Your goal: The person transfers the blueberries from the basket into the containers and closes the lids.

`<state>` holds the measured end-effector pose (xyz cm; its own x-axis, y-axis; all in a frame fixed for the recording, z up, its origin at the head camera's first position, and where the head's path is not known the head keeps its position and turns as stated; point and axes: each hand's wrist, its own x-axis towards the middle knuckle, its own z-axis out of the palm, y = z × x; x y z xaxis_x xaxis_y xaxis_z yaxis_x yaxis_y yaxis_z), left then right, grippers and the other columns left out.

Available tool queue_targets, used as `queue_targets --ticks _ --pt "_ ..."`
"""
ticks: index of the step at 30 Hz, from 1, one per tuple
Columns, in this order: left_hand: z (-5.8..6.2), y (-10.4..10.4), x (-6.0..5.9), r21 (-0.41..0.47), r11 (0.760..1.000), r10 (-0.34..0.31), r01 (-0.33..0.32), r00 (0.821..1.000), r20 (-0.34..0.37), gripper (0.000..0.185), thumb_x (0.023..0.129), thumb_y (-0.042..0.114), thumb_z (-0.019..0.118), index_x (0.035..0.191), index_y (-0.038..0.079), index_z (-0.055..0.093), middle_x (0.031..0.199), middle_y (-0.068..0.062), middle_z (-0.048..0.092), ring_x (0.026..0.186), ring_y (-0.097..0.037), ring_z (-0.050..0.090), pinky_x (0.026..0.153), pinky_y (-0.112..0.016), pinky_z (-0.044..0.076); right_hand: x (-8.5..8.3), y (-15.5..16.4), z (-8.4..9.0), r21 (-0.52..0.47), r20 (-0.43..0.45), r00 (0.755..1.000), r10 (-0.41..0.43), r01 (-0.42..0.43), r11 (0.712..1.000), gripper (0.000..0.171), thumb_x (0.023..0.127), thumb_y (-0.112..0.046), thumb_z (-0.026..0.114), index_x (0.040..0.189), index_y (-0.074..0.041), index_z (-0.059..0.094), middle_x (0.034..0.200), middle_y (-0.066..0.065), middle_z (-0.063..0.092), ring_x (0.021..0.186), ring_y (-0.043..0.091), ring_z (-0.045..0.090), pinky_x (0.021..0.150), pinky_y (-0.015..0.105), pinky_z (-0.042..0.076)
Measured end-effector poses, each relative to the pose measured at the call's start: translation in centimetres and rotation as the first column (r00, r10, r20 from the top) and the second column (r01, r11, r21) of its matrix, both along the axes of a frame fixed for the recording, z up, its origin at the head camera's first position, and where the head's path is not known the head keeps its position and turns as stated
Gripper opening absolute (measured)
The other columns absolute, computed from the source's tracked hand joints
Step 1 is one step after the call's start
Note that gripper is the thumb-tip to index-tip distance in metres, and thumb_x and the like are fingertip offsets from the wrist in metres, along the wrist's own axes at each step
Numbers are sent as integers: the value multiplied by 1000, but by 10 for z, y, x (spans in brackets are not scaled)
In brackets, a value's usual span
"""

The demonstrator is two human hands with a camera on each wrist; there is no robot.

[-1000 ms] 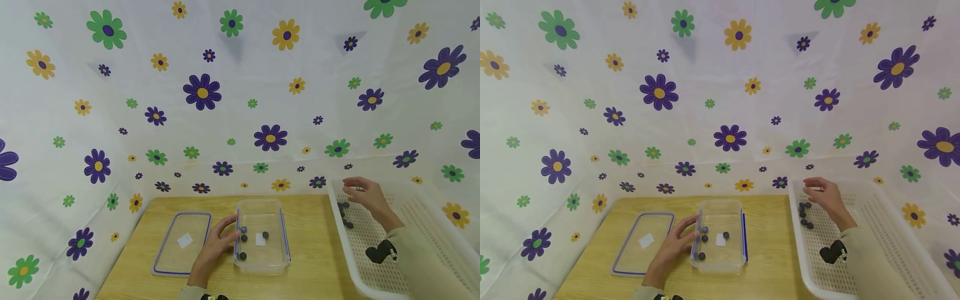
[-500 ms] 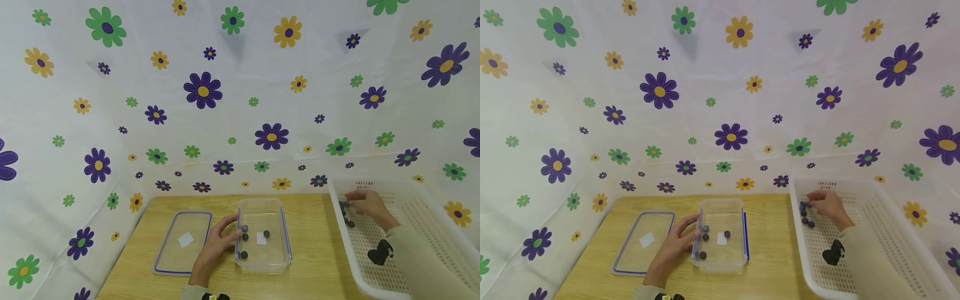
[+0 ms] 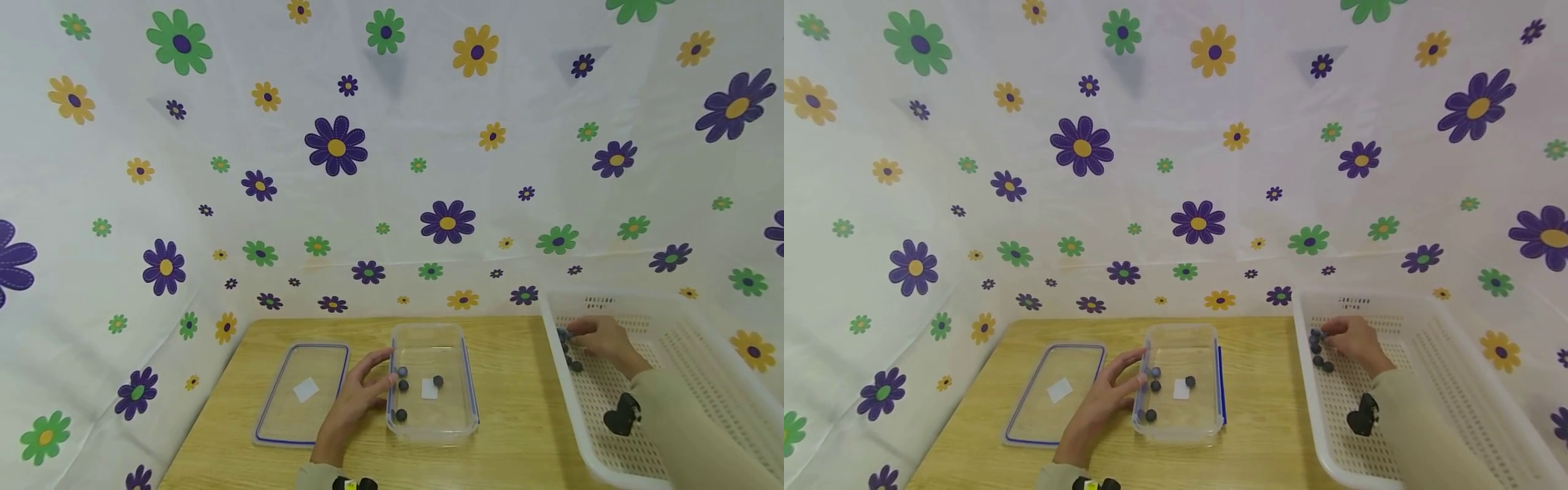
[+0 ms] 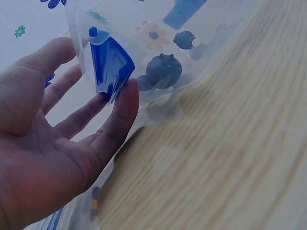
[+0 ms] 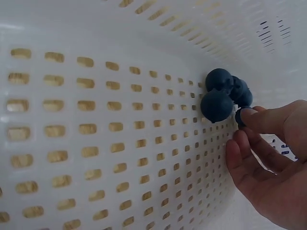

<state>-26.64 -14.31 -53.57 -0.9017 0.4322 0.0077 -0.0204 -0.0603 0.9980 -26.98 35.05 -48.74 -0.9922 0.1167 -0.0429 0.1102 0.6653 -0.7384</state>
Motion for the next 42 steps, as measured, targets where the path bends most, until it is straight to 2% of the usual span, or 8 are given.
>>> queue_targets --ticks 4,12,17,24,29,33,37,42 --pt "0 -1 0 -7 1000 7 -7 1000 -7 62 99 19 72 155 12 45 164 -11 30 119 -39 62 82 -43 60 0 0 5 8 -7 1000 4 -4 1000 34 92 -1 64 121 18 62 115 35 64 96 37 66 78 42 60" --pt "0 -4 -1 -16 1000 16 -17 1000 -7 62 99 19 72 154 12 46 164 -12 30 118 -37 63 81 -43 60 6 -3 32 -122 -30 999 45 -49 991 38 98 -3 65 125 22 55 116 35 64 93 30 71 77 33 61" --pt "1 -5 -1 -23 1000 19 -19 1000 -9 62 99 19 71 155 12 45 163 -12 31 117 -36 63 80 -42 60 11 -9 51 -167 -57 998 38 -47 985 43 101 -13 66 129 17 55 113 26 68 91 18 69 79 31 60" --pt "-1 -5 -1 -14 1000 14 -14 1000 -1 62 99 19 72 154 10 45 162 -13 34 114 -35 65 77 -41 60 29 -31 83 -137 -159 986 55 -77 988 52 103 -26 63 140 9 51 127 27 62 93 2 63 95 52 53" --pt "0 -5 -1 10 1000 -7 7 1000 -11 62 100 18 70 155 9 44 163 -14 31 115 -38 65 80 -45 61 44 -51 104 -144 -218 975 43 -76 987 49 104 -29 64 140 2 55 124 9 65 95 -4 60 100 63 45" --pt "0 -5 -1 16 1000 -9 9 1000 -16 62 100 19 70 155 9 43 164 -13 29 116 -39 65 82 -46 60 56 -69 116 -175 -279 960 42 -94 980 45 102 -29 67 137 -1 58 118 -7 66 102 -3 62 98 38 50" --pt "0 -4 -1 6 1000 -2 2 1000 -11 62 99 19 71 155 11 45 163 -12 31 116 -36 65 79 -42 61 68 -88 120 -260 -363 931 45 -147 954 37 101 -20 68 133 -2 61 117 -8 67 103 2 67 88 13 48" --pt "-1 -2 0 26 1000 -7 7 1000 -6 62 99 16 71 155 9 44 162 -13 33 116 -37 64 79 -44 61 81 -115 117 -398 -412 911 16 -196 896 33 100 -13 69 131 -1 62 119 -2 66 100 7 71 90 11 48"
